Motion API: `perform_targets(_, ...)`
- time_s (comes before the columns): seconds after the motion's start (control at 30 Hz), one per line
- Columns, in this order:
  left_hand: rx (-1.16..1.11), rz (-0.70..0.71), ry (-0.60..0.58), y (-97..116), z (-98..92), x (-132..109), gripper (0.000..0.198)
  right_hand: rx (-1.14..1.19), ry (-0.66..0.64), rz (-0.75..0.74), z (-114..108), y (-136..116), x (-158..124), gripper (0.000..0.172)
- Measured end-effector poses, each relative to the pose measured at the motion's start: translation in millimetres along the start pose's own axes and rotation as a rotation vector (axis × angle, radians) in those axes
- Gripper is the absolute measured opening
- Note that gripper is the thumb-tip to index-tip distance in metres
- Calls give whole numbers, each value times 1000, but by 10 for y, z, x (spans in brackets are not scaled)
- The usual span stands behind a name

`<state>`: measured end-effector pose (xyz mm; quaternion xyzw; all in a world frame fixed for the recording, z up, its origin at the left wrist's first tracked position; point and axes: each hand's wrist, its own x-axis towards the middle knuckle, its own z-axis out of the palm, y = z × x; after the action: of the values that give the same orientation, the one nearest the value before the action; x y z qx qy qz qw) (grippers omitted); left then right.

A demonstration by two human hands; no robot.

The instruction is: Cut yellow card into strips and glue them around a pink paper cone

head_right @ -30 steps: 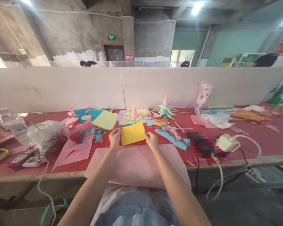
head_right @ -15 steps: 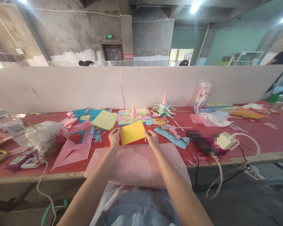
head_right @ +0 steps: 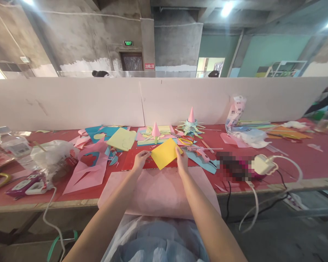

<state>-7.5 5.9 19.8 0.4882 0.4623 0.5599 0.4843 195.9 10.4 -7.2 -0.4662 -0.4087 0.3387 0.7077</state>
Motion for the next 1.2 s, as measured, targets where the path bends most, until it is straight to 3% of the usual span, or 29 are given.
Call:
perform_targets(0.13,-10,9,76,6,-54,38,25,260,-14,232,61,-79,-28,49)
perform_targets(0.23,16,12,49,35,-52,12,24,243,-63,262,37,-66,-18,47)
perform_targets(0.3,43,-15,-55,65,-26,-42,22,174,-65,209,12,-16,-1,43)
perform_targets(0.43,82,-135,-429,128,54,-173,23,91,68,189,-38,70,31,39)
perform_targets(0.57,91,-138,-554,168,82,-230,25,-87,90,155,-86,61,37,40)
perform_targets(0.7,75,-144,-536,177,54,-206,25,-348,46,-42,-98,19,11,45)
perform_targets(0.9,139,-169,-423,121,76,-166,35,-428,-56,-156,-57,-51,-55,49)
perform_targets(1.2,85,-56,-334,-21,87,-71,38,-247,-158,-96,-12,-66,-82,44)
